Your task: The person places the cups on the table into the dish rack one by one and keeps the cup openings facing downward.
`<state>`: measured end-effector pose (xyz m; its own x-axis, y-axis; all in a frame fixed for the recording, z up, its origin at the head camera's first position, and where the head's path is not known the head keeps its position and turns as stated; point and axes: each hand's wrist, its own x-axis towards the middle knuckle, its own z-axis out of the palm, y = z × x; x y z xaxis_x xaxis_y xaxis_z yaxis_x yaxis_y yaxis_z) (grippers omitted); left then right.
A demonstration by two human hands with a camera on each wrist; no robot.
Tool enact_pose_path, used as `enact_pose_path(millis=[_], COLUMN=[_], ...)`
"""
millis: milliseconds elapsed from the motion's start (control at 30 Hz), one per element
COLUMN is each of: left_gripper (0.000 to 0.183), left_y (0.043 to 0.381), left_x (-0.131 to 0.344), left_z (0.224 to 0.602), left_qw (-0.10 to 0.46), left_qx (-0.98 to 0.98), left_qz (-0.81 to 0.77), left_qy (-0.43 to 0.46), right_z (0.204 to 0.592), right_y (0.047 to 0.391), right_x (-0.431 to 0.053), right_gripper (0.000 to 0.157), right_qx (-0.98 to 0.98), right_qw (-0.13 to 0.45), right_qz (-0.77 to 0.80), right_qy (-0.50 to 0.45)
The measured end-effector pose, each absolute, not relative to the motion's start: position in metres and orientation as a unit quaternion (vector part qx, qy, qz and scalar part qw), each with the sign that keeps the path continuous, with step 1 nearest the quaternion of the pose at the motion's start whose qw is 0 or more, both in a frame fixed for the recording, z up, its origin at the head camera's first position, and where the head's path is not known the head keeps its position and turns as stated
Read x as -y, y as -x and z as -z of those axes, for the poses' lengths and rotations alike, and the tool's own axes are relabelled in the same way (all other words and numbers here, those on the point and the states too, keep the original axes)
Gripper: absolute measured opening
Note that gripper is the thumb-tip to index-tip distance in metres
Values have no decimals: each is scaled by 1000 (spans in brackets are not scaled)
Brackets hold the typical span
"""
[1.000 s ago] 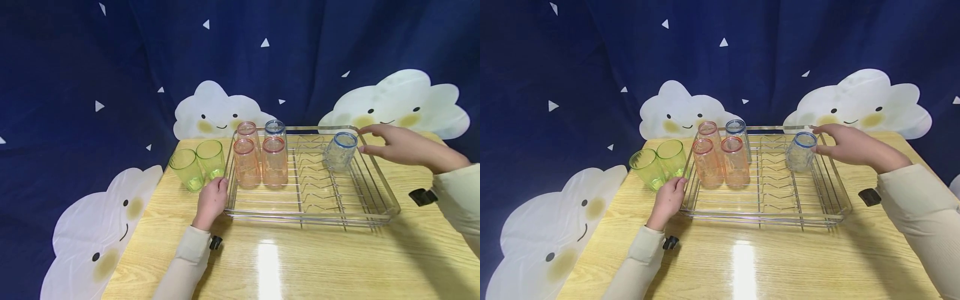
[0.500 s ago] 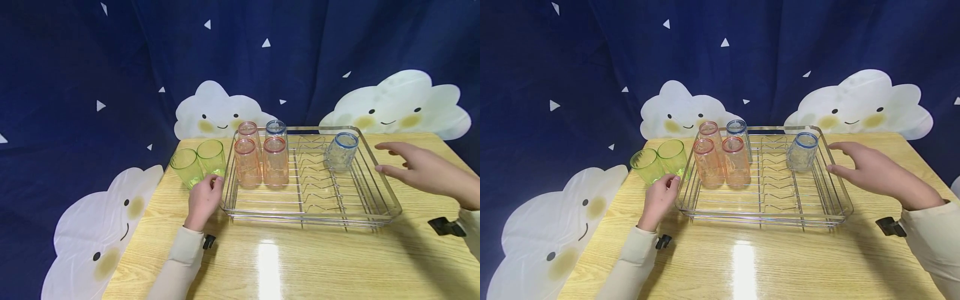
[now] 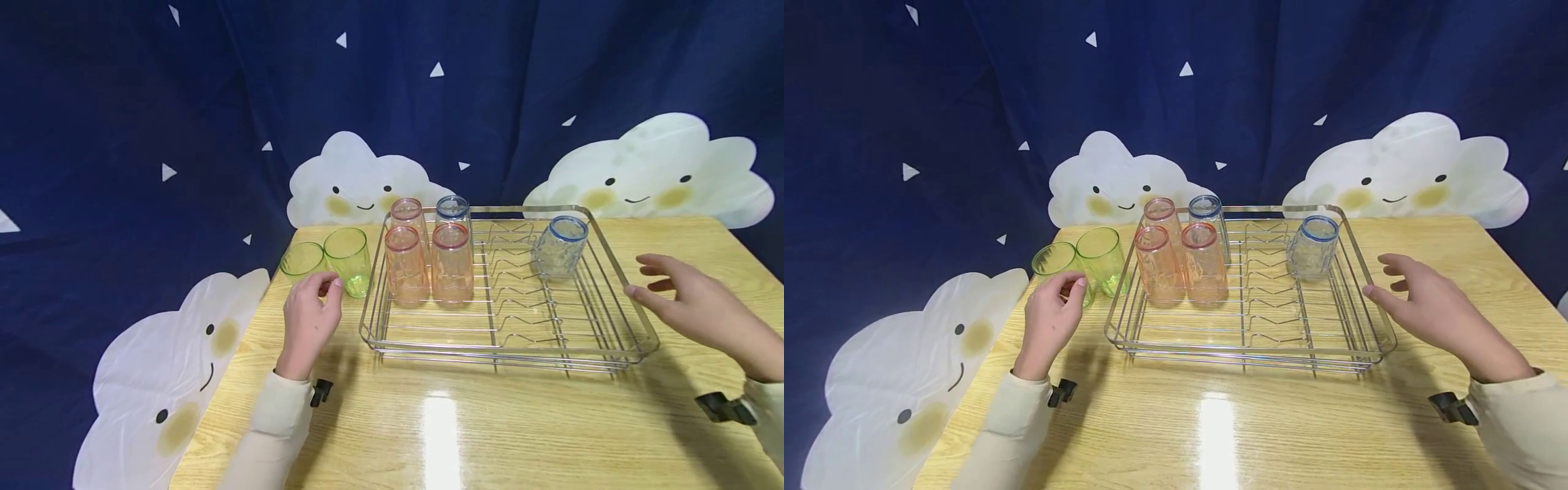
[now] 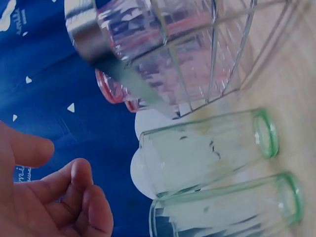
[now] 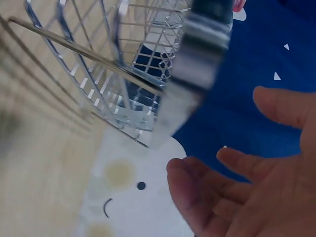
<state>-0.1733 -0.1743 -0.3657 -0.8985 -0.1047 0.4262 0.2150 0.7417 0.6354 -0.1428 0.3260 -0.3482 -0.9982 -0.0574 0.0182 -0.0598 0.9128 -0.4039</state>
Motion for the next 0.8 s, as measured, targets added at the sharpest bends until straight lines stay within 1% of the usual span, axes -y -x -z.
enact_pose_path(millis=[133, 267, 400, 500, 633, 733, 800], left_gripper=[24, 24, 25, 26, 29, 32, 33], left_y=[179, 185, 188, 191, 198, 205, 210], left_x=[179, 182, 183, 184, 187, 190, 192], left_z=[360, 357, 355, 353, 350, 348, 348], left_qw=[231, 231, 222, 213, 209, 202, 195], left_qx=[904, 907, 911, 915, 922, 928, 933], left_qz=[354, 345, 339, 334, 317, 301, 292], left_qy=[61, 74, 75, 74, 78, 81, 81], right_z=[360, 371, 378, 382, 387, 391, 394], right_y=[142, 141, 140, 139, 139, 140, 140], right_x=[-328, -327, -327, -327, -326, -324, -323], right_gripper=[75, 77, 75, 74, 80, 83, 81], right_qx=[976, 972, 968, 964, 959, 958, 959], right_qw=[-9, -2, 4, -13, -46, -52, -46], right_qz=[-218, -234, -250, -263, -278, -278, -276], right_qy=[-3, 15, 20, 16, 23, 36, 38])
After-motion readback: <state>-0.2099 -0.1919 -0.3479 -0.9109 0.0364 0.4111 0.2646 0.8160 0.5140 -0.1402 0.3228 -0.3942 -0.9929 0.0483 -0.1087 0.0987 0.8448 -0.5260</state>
